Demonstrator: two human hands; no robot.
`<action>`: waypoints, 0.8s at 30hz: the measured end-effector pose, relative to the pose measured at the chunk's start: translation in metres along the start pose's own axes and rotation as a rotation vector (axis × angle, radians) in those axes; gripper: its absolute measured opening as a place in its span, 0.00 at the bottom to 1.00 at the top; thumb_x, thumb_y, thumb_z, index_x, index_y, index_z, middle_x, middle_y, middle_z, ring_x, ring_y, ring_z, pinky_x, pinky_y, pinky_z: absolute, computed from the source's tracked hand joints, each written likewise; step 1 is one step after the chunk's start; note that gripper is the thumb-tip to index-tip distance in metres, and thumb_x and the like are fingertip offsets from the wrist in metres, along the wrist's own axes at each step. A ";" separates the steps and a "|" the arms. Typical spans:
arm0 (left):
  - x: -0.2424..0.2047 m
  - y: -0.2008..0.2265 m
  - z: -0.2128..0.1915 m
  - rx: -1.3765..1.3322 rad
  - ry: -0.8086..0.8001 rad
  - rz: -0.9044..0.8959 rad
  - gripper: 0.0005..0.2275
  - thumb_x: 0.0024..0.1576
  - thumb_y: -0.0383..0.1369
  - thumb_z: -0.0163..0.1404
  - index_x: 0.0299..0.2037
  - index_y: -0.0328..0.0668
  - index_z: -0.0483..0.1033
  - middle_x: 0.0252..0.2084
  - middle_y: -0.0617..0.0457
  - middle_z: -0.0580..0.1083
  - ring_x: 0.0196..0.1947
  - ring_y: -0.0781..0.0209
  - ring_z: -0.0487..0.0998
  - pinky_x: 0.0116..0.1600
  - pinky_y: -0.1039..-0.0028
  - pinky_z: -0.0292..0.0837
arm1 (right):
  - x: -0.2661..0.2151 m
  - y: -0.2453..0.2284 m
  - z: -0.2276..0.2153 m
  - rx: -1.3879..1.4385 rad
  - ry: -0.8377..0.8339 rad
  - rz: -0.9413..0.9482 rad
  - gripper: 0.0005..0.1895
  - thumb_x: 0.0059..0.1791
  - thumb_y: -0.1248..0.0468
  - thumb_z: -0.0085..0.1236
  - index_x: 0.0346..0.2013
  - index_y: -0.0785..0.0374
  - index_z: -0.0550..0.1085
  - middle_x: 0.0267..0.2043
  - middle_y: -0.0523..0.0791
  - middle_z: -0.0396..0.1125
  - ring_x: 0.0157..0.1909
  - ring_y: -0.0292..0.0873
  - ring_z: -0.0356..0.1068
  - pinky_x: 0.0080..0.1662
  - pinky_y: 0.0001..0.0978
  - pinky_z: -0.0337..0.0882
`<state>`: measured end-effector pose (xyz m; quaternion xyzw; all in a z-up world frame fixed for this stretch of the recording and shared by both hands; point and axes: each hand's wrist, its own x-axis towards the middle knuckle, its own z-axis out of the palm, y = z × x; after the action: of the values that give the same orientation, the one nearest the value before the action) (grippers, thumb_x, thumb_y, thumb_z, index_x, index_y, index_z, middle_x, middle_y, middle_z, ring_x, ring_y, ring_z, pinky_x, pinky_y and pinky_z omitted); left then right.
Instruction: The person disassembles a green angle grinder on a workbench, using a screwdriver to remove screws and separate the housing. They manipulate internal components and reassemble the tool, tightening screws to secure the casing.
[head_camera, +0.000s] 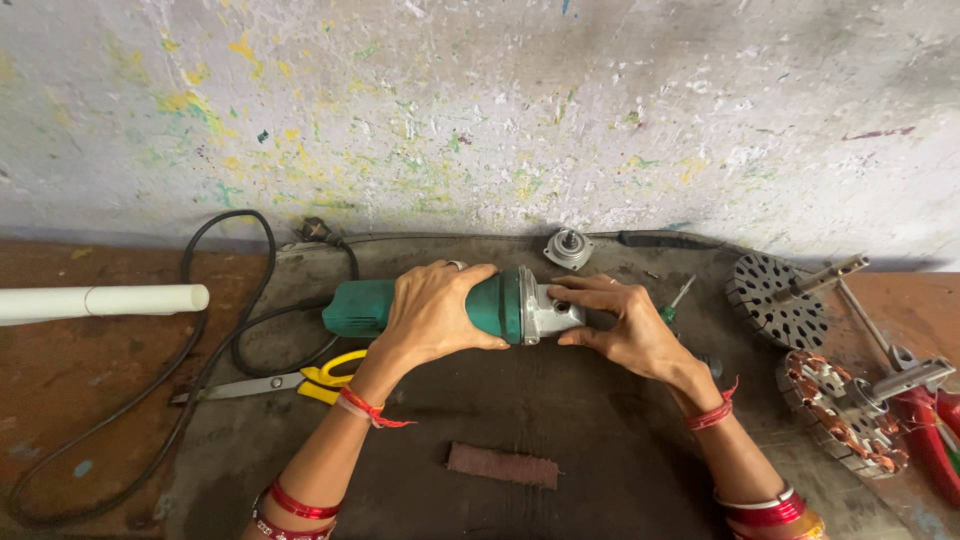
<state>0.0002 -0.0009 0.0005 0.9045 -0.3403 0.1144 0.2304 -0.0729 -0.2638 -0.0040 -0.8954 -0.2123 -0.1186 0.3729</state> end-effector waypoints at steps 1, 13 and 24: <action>0.000 0.001 -0.001 -0.005 0.006 0.002 0.38 0.28 0.50 0.72 0.53 0.46 0.79 0.43 0.43 0.79 0.45 0.44 0.79 0.49 0.54 0.72 | 0.000 0.000 0.000 0.003 -0.004 0.010 0.32 0.36 0.64 0.74 0.55 0.57 0.77 0.61 0.49 0.70 0.62 0.51 0.70 0.58 0.44 0.71; -0.001 0.002 -0.006 -0.025 -0.013 0.007 0.38 0.28 0.50 0.72 0.52 0.45 0.79 0.42 0.43 0.79 0.44 0.43 0.79 0.48 0.54 0.72 | -0.001 -0.002 -0.001 -0.038 -0.008 0.020 0.30 0.37 0.61 0.74 0.54 0.57 0.78 0.59 0.51 0.72 0.60 0.52 0.71 0.59 0.45 0.69; 0.000 -0.003 0.006 0.013 0.038 0.045 0.40 0.28 0.52 0.71 0.53 0.44 0.77 0.45 0.42 0.79 0.47 0.44 0.78 0.54 0.54 0.70 | 0.000 -0.006 -0.001 -0.014 0.002 0.031 0.29 0.39 0.63 0.72 0.55 0.61 0.77 0.57 0.51 0.73 0.58 0.50 0.73 0.58 0.43 0.71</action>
<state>0.0024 -0.0014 -0.0061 0.8957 -0.3555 0.1389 0.2280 -0.0755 -0.2607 0.0009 -0.9011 -0.1972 -0.1153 0.3687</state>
